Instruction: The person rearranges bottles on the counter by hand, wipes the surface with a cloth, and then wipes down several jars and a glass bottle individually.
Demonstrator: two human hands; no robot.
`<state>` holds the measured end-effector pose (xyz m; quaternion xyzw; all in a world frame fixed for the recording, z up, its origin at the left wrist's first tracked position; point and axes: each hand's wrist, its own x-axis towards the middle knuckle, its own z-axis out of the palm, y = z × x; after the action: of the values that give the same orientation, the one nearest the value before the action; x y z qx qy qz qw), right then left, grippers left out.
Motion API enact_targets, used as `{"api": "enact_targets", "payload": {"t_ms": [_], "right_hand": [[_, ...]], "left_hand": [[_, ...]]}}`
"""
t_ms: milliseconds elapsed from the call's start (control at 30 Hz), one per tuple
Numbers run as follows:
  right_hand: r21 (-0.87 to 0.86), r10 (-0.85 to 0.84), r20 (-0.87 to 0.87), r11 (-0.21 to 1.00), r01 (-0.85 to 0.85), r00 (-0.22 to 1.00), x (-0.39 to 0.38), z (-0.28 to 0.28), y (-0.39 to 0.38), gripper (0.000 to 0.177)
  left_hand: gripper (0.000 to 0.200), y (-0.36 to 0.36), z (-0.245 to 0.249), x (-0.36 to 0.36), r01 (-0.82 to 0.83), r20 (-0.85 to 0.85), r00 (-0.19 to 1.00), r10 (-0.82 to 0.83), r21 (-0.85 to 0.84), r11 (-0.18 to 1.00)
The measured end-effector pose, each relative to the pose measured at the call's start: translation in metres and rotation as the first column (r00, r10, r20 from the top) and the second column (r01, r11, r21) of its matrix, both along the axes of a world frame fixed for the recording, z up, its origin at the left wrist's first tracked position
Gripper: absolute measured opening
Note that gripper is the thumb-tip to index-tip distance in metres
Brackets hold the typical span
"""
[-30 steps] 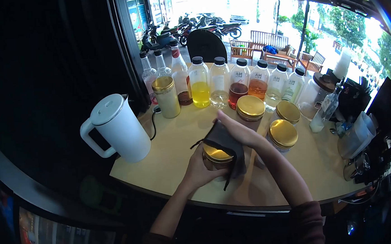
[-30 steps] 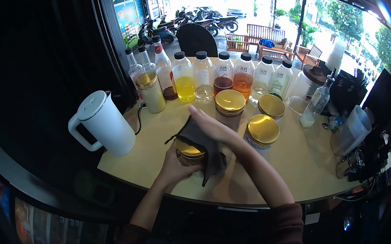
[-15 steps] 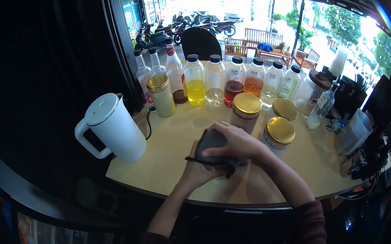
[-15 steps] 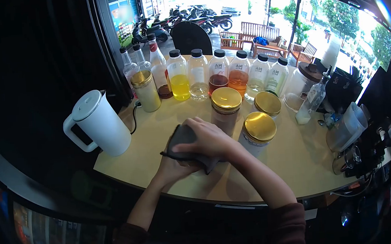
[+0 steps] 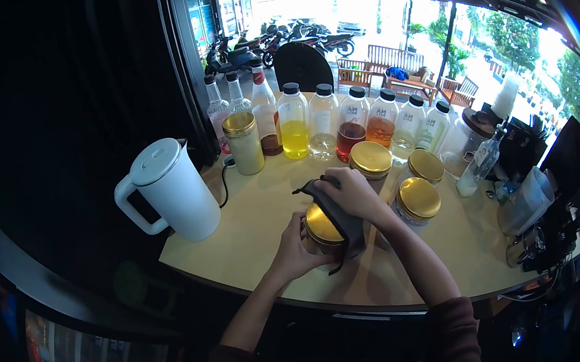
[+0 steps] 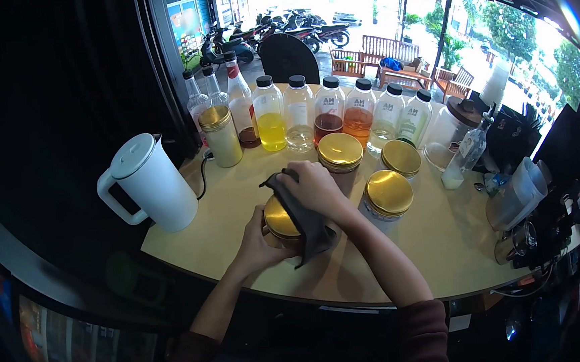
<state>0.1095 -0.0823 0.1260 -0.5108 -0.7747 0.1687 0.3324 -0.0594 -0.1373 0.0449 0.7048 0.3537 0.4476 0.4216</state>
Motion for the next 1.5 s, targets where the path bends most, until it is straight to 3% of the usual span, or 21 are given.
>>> {"api": "enact_targets", "payload": {"t_ms": [133,167,400,467,533,600,633,667,733,833,933,1000,1067,1100,1133,1167,1200,1233,1267,1333,1500], "right_hand": [[-0.008,-0.112,0.071,0.994,0.113,0.991,-0.007,0.009,-0.016,0.033],[-0.075,-0.094,0.237,0.991,0.115,0.967,-0.018,0.018,-0.033,0.039],[0.373,-0.152,0.499,0.926,-0.053,0.853,-0.04,-0.002,-0.05,0.051],[-0.008,0.073,0.41,0.997,-0.077,0.909,-0.032,0.013,-0.029,0.053],[-0.122,0.099,0.427,0.991,-0.051,0.899,-0.018,0.017,-0.018,0.05],[-0.355,0.176,-0.233,0.9,-0.252,0.956,0.002,-0.003,-0.006,0.039],[-0.45,-0.014,-0.713,0.777,-0.441,0.701,0.009,-0.016,-0.015,0.034],[-0.387,-0.126,-0.874,0.765,-0.515,0.47,0.014,-0.038,-0.022,0.034],[-0.295,-0.251,-0.935,0.942,-0.159,0.249,-0.01,-0.076,-0.055,0.038],[-0.324,-0.301,-0.893,0.946,-0.014,0.334,-0.005,-0.156,-0.052,0.04],[-0.165,-0.156,-0.876,0.986,0.02,0.457,-0.003,-0.171,-0.052,0.039],[-0.245,-0.232,-0.864,0.969,0.03,0.447,0.0,-0.161,-0.049,0.038],[0.264,0.017,-0.211,0.964,0.04,0.977,-0.003,-0.124,-0.059,0.038],[0.069,0.012,-0.638,0.997,0.042,0.77,-0.016,-0.126,-0.063,0.043],[0.079,0.023,-0.635,0.996,0.034,0.772,-0.02,-0.122,-0.061,0.043],[-0.173,-0.136,-0.91,0.983,-0.059,0.392,-0.024,-0.12,-0.064,0.047],[-0.347,-0.371,-0.928,0.903,-0.254,-0.049,-0.03,-0.099,-0.075,0.051],[-0.43,-0.438,-0.899,0.869,-0.243,0.025,-0.032,-0.08,-0.087,0.056],[-0.442,-0.418,-0.873,0.896,-0.047,0.252,-0.033,-0.095,-0.082,0.057],[-0.285,-0.281,-0.846,0.956,0.062,0.454,-0.034,-0.117,-0.078,0.056],[0.179,0.026,-0.746,0.97,0.162,0.665,-0.033,-0.071,-0.08,0.06]], "left_hand": [[0.087,0.001,-0.003,0.002,-0.007,0.048,0.999,0.008,-0.021,1.0],[0.087,0.003,-0.006,0.003,-0.001,0.088,0.996,0.003,-0.028,1.0],[0.086,-0.002,0.007,0.001,-0.048,-0.094,0.994,0.049,0.016,0.999],[0.085,-0.001,-0.008,0.003,-0.043,0.015,0.999,0.043,-0.011,0.999],[0.084,-0.001,-0.013,0.004,-0.031,0.121,0.992,0.035,-0.035,0.999],[0.085,-0.003,-0.011,0.005,-0.033,0.129,0.991,0.037,-0.033,0.999],[0.088,-0.001,-0.02,0.006,-0.058,0.083,0.995,0.059,-0.009,0.998],[0.088,0.0,-0.031,0.01,-0.058,0.089,0.994,0.058,-0.004,0.998],[0.089,-0.001,-0.051,0.022,-0.112,0.286,0.956,0.07,0.133,0.985],[0.092,-0.008,-0.06,0.034,-0.205,0.367,0.922,0.119,0.203,0.958],[0.097,-0.016,-0.052,0.045,-0.229,0.521,0.848,0.095,0.199,0.953],[0.1,-0.016,-0.056,0.047,-0.232,0.577,0.813,0.076,0.202,0.952],[0.101,-0.003,-0.068,0.047,-0.334,0.58,0.808,0.101,0.31,0.89],[0.099,0.003,-0.058,0.05,-0.406,0.594,0.793,0.139,0.343,0.847],[0.099,0.007,-0.049,0.052,-0.413,0.598,0.789,0.139,0.35,0.841],[0.1,0.008,-0.041,0.054,-0.43,0.636,0.757,0.147,0.317,0.845],[0.101,0.008,-0.033,0.054,-0.443,0.671,0.725,0.155,0.282,0.851],[0.103,0.009,-0.022,0.053,-0.435,0.687,0.709,0.158,0.25,0.865],[0.103,0.01,-0.02,0.051,-0.435,0.688,0.709,0.154,0.254,0.864],[0.105,0.009,-0.014,0.047,-0.448,0.495,0.83,0.256,0.319,0.835],[0.099,0.002,-0.004,0.043,-0.211,0.376,0.923,0.087,0.301,0.93]]}}
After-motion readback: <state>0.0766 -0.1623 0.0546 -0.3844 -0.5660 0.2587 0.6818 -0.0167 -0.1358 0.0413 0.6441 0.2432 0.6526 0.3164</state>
